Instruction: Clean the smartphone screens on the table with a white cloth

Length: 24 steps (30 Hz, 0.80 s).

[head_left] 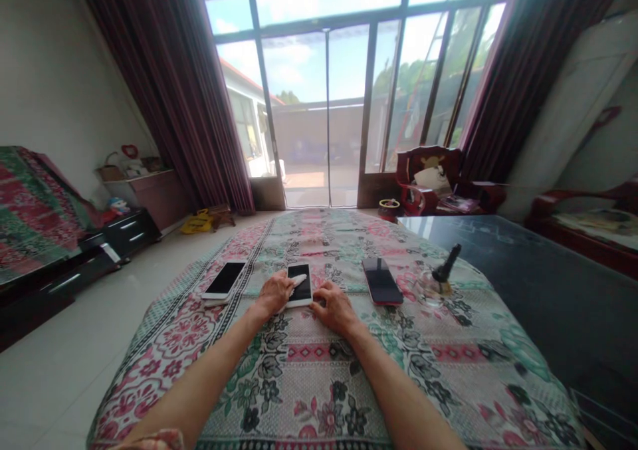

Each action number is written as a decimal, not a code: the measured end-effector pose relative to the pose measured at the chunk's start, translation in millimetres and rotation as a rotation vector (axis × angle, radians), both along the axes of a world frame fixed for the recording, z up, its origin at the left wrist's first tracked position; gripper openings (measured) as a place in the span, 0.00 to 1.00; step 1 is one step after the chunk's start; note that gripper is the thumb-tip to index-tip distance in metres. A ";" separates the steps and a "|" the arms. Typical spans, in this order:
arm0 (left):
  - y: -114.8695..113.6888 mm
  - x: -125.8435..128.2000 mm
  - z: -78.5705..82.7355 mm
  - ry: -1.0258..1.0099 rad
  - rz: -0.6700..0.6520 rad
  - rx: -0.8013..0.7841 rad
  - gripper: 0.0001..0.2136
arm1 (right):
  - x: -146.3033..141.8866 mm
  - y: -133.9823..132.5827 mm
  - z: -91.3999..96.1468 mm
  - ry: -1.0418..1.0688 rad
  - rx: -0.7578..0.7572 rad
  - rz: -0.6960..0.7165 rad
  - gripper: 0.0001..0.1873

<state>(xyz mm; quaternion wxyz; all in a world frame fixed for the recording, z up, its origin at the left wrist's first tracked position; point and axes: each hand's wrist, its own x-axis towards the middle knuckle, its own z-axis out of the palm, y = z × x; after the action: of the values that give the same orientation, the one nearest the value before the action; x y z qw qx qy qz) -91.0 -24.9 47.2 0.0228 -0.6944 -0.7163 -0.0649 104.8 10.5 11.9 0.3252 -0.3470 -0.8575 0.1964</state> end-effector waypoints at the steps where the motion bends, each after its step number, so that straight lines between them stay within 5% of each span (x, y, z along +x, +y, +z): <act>1: -7.3 0.4 -2.6 -0.019 -0.023 0.017 0.16 | -0.2 0.2 -0.2 0.008 0.001 0.004 0.03; 6: -41.2 4.8 -8.7 -0.076 -0.110 0.028 0.14 | -1.5 6.2 -1.1 0.118 -0.018 0.011 0.07; 10: -42.8 11.7 -0.9 -0.063 -0.132 -0.014 0.14 | 0.7 14.9 0.6 0.376 -0.068 -0.206 0.12; 15: -20.1 23.9 5.7 -0.026 -0.167 -0.069 0.14 | 4.8 19.9 3.2 0.540 -0.084 -0.354 0.14; 24: 42.7 14.4 16.3 -0.014 -0.084 -0.096 0.15 | 2.7 18.6 -1.2 0.400 -0.079 -0.283 0.14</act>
<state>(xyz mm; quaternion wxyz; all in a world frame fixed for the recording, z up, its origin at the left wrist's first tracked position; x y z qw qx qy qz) -76.5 17.9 63.5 -0.0182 -0.7237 -0.6889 -0.0360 107.5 29.1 10.7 0.4989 -0.4303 -0.7106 0.2470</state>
